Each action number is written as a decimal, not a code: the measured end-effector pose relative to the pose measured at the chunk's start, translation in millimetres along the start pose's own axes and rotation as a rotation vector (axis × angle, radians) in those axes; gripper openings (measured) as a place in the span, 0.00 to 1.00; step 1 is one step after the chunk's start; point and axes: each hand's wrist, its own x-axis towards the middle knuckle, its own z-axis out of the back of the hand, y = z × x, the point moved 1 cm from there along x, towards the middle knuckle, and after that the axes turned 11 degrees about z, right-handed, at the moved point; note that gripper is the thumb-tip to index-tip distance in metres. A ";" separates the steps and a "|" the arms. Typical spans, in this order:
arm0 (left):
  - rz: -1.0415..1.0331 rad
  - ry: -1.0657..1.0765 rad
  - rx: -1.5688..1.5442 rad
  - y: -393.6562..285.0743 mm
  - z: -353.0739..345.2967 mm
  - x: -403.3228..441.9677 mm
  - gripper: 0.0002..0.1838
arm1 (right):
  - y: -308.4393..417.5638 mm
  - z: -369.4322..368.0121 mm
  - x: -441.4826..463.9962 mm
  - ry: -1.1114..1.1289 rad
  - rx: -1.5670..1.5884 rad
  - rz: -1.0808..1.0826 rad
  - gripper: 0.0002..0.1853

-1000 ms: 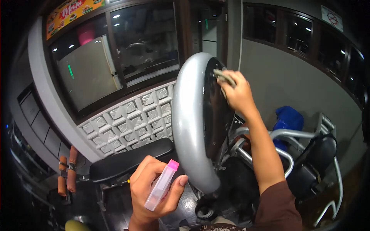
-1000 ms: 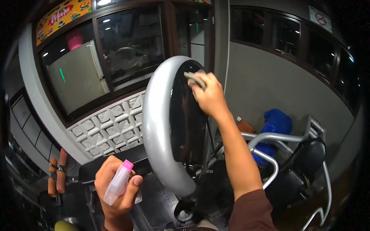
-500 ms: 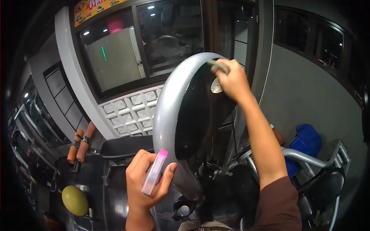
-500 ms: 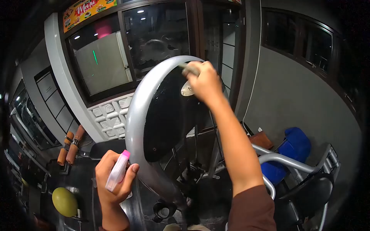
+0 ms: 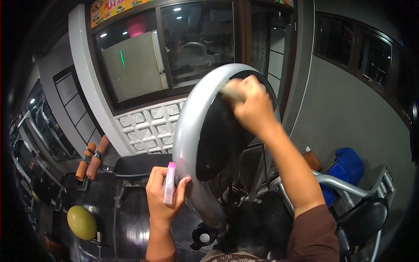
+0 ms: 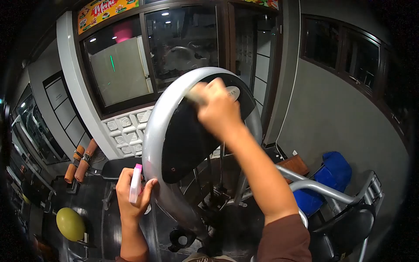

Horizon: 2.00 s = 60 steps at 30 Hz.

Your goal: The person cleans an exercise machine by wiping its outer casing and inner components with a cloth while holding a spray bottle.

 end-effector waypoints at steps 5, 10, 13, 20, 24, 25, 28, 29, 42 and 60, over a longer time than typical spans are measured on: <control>0.057 0.009 -0.064 5.0 -3.4 -1.6 0.18 | -35.6 -17.1 33.8 -0.059 0.002 -0.195 0.12; 0.038 0.045 -0.066 9.1 1.8 5.2 0.18 | 98.8 -13.9 -59.2 0.203 -0.030 0.412 0.13; -0.001 0.037 -0.095 12.4 -1.5 7.6 0.19 | 103.7 -11.2 -79.8 0.223 -0.046 0.564 0.17; 0.023 0.019 0.012 0.8 -1.3 1.1 0.19 | -87.0 1.8 -4.9 -0.125 -0.005 -0.311 0.13; 0.084 -0.004 0.045 -9.0 -4.5 -2.3 0.16 | -51.2 -1.8 -14.0 -0.103 -0.150 -0.242 0.15; 0.115 -0.001 0.037 -12.4 -6.0 -3.5 0.15 | -21.5 0.7 -15.4 -0.104 -0.083 -0.152 0.15; 0.192 -0.051 0.033 -22.2 -14.2 -5.0 0.16 | 47.2 -10.3 -35.9 -0.036 0.055 0.403 0.18; 0.189 -0.051 0.078 -23.0 -14.9 -5.1 0.16 | 72.9 -14.7 -53.3 0.034 0.042 0.442 0.17; 0.280 -0.042 0.073 -63.8 2.2 -38.8 0.15 | -98.2 -9.2 51.0 0.066 0.193 -0.291 0.15; 0.493 0.074 -0.282 -87.8 -13.1 -74.0 0.18 | -111.8 10.9 28.1 0.115 0.247 -0.363 0.17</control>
